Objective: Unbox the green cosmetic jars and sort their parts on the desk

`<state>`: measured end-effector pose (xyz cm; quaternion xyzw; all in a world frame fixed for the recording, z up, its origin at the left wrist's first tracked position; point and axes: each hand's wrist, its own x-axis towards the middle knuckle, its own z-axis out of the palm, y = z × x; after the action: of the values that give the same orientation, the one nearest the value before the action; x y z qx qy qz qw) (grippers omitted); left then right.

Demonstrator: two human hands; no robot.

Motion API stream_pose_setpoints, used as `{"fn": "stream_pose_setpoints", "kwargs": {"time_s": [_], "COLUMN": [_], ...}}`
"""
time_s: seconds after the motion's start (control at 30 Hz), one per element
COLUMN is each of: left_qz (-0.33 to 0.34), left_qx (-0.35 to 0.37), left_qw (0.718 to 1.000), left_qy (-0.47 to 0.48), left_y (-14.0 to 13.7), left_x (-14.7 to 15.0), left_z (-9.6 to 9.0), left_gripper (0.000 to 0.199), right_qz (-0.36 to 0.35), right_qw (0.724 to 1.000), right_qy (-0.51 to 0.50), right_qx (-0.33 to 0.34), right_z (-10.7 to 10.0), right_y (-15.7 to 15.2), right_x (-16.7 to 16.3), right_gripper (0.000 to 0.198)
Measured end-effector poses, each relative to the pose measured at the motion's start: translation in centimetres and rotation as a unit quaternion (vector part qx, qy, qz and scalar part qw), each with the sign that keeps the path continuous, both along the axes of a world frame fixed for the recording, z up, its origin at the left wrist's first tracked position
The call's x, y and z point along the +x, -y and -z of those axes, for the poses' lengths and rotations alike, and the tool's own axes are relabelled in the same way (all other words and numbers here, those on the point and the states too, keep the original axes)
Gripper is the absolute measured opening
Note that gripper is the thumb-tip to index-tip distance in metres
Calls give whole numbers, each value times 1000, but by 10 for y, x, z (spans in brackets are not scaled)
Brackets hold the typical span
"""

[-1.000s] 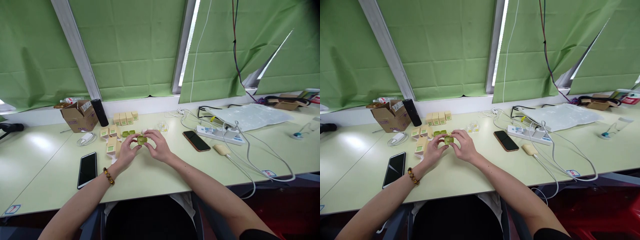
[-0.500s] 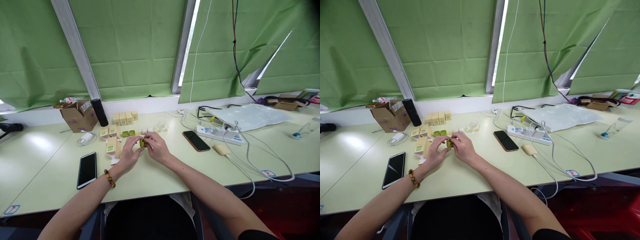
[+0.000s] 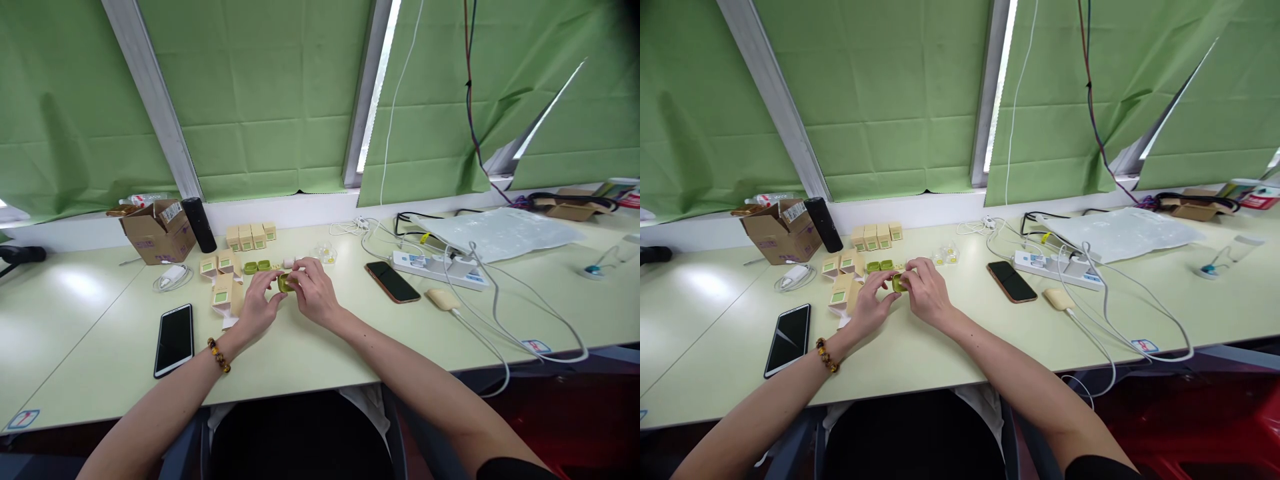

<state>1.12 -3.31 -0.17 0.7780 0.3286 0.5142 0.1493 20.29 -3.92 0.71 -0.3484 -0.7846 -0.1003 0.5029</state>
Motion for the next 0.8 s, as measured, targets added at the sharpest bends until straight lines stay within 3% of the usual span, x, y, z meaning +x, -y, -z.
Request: {"fn": "stream_pose_setpoints", "kwargs": {"time_s": [0.3,0.43,0.63,0.73,0.8], "left_qz": [-74,-97,-100,-108,-112], "left_qx": [-194,-197,-185,-190,-195], "left_qw": [978,976,971,964,959], "left_qy": [19,-11,-112,-149,-170], "left_y": [-14,-13,-10,-11,-12], "left_x": [-8,-9,-10,-12,-13], "left_z": [3,3,3,4,4], "left_gripper": [44,45,41,40,40], "right_qz": [5,1,65,123,165], "right_qw": [991,990,990,975,951], "right_qy": [-118,-131,-85,19,117], "right_qx": [62,51,-88,-182,-232], "right_z": [-20,-20,-27,-34,-38], "right_y": [15,7,-35,-68,-89], "right_x": [1,7,10,3,-4], "right_gripper": [11,9,12,14,20]}}
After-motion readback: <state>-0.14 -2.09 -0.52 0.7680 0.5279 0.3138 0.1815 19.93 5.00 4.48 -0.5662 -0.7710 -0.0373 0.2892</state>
